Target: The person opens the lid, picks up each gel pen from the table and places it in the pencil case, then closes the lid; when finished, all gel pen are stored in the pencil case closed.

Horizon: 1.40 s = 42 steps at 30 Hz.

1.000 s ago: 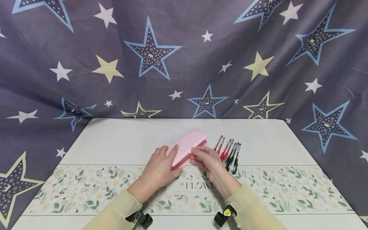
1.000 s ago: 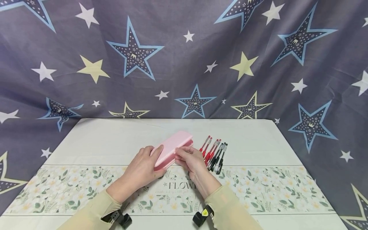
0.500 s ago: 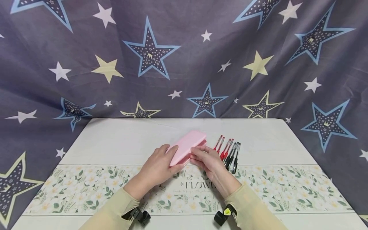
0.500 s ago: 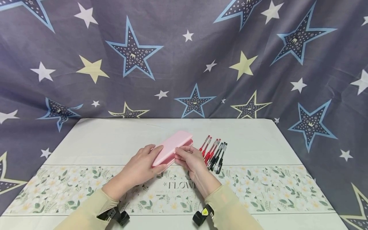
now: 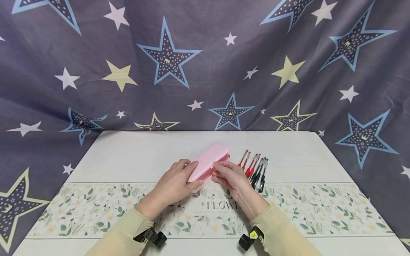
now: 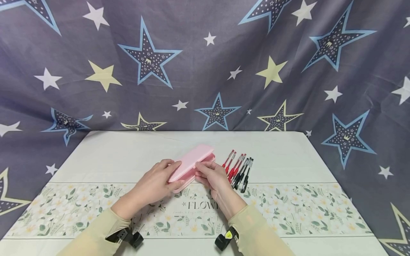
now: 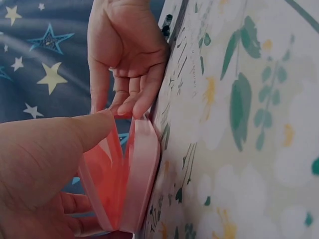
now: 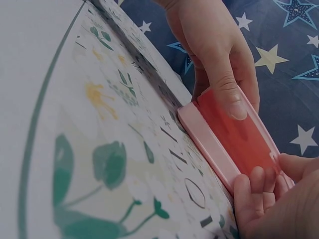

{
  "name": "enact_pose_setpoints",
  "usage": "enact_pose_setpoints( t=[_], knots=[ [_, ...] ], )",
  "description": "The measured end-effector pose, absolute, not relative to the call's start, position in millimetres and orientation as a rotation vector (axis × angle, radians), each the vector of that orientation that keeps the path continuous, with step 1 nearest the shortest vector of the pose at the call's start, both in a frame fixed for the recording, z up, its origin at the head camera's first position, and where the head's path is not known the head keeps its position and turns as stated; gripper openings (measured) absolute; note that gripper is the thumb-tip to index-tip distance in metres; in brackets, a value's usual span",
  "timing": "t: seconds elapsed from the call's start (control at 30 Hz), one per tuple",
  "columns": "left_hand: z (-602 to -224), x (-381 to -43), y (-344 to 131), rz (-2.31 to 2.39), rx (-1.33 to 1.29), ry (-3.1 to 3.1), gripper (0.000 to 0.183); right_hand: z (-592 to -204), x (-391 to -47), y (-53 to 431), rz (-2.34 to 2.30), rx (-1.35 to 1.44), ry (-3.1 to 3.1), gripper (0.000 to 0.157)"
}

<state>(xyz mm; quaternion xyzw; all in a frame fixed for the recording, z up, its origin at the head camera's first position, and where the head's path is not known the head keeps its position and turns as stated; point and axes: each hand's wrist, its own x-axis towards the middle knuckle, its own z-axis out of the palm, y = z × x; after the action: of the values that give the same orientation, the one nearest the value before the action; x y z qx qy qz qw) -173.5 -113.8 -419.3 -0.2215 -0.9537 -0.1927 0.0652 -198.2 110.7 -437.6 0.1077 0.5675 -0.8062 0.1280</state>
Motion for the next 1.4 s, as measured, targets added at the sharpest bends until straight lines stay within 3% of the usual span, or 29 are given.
enact_pose_setpoints(
  t=[0.8,1.1,1.4],
  knots=[
    [-404,-190,-134,-0.916,-0.617,-2.915,0.053,-415,-199,117,-2.414,0.189,1.720,0.020],
    [-405,-201,-150,-1.139,-0.574,-2.891,0.040,-412,-212,137,-2.148,0.164,2.145,0.039],
    [-412,-212,-167,-1.557,-0.473,-2.797,0.037,-415,-218,145,-2.013,0.136,2.300,0.043]
  ],
)
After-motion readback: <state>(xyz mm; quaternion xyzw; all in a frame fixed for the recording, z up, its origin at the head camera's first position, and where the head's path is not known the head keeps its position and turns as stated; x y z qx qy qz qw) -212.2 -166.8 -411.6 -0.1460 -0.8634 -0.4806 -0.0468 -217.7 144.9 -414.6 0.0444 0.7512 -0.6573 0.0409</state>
